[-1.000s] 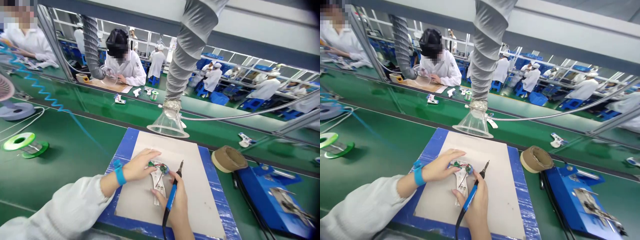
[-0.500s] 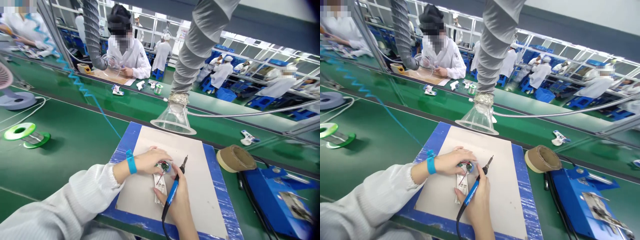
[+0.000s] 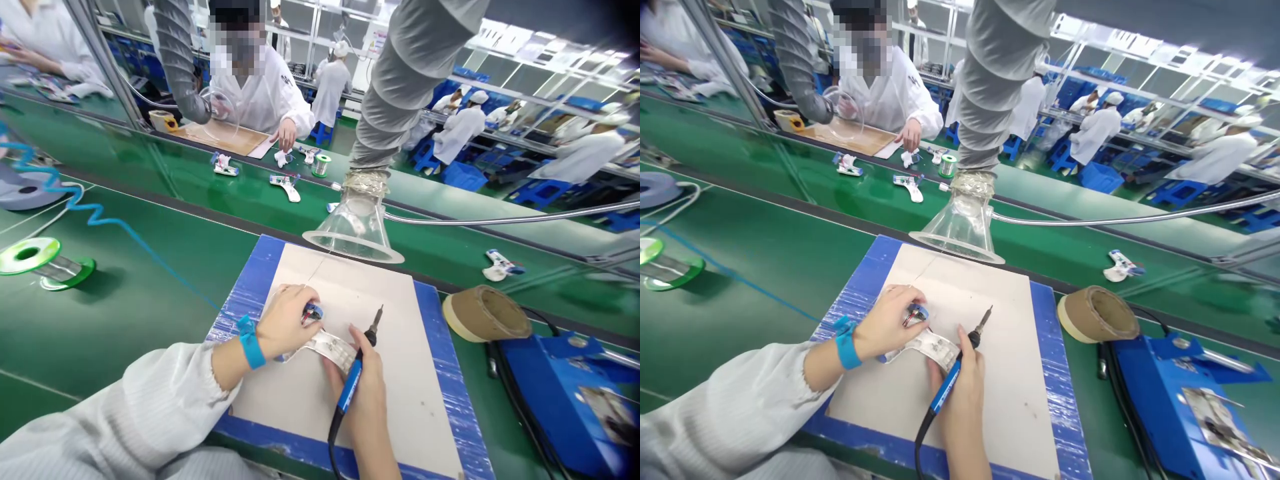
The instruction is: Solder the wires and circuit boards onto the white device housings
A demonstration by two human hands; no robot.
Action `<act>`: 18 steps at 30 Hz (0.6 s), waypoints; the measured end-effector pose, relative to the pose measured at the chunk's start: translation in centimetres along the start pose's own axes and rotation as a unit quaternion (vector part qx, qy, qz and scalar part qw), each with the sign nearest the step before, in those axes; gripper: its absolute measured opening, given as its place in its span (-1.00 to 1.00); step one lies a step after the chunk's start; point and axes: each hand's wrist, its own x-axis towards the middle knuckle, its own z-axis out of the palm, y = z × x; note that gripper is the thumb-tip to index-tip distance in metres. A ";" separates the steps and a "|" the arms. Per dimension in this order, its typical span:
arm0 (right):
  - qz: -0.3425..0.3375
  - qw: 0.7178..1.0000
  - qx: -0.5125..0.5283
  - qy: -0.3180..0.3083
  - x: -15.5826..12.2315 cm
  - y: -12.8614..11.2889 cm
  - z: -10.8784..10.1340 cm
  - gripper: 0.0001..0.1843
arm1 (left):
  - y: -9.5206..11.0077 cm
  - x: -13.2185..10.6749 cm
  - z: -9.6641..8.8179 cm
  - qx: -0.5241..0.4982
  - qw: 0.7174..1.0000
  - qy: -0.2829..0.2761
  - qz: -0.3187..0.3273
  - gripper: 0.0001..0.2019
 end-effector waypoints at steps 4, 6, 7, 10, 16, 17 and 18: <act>0.027 0.997 -0.040 0.063 0.4 -0.3 -0.5 -0.31 | -0.2 -1.3 -0.5 -0.036 0.995 0.074 0.048 -0.22; 0.017 0.995 -0.046 0.085 0.3 -0.8 -0.8 -0.35 | -0.3 -1.8 -1.0 -0.043 0.990 0.108 0.081 -0.30; 0.009 0.994 -0.047 0.096 0.2 -1.1 -1.0 -0.39 | -0.4 -2.0 -1.2 -0.044 0.987 0.117 0.101 -0.40; -0.014 0.991 -0.040 0.124 -0.2 -2.0 -1.4 -0.55 | -0.6 -2.4 -1.6 -0.040 0.980 0.126 0.146 -0.72; -0.020 0.980 -0.013 0.200 -1.4 -3.2 -1.7 -0.69 | -0.6 -2.3 -1.4 -0.031 0.979 0.155 0.128 -0.88; -0.012 0.977 -0.007 0.211 -1.6 -3.3 -1.7 -0.68 | -0.6 -2.2 -1.3 -0.031 0.980 0.157 0.118 -0.88; -0.005 0.975 0.002 0.223 -1.8 -3.5 -1.7 -0.67 | -0.6 -2.2 -1.3 -0.033 0.981 0.158 0.108 -0.87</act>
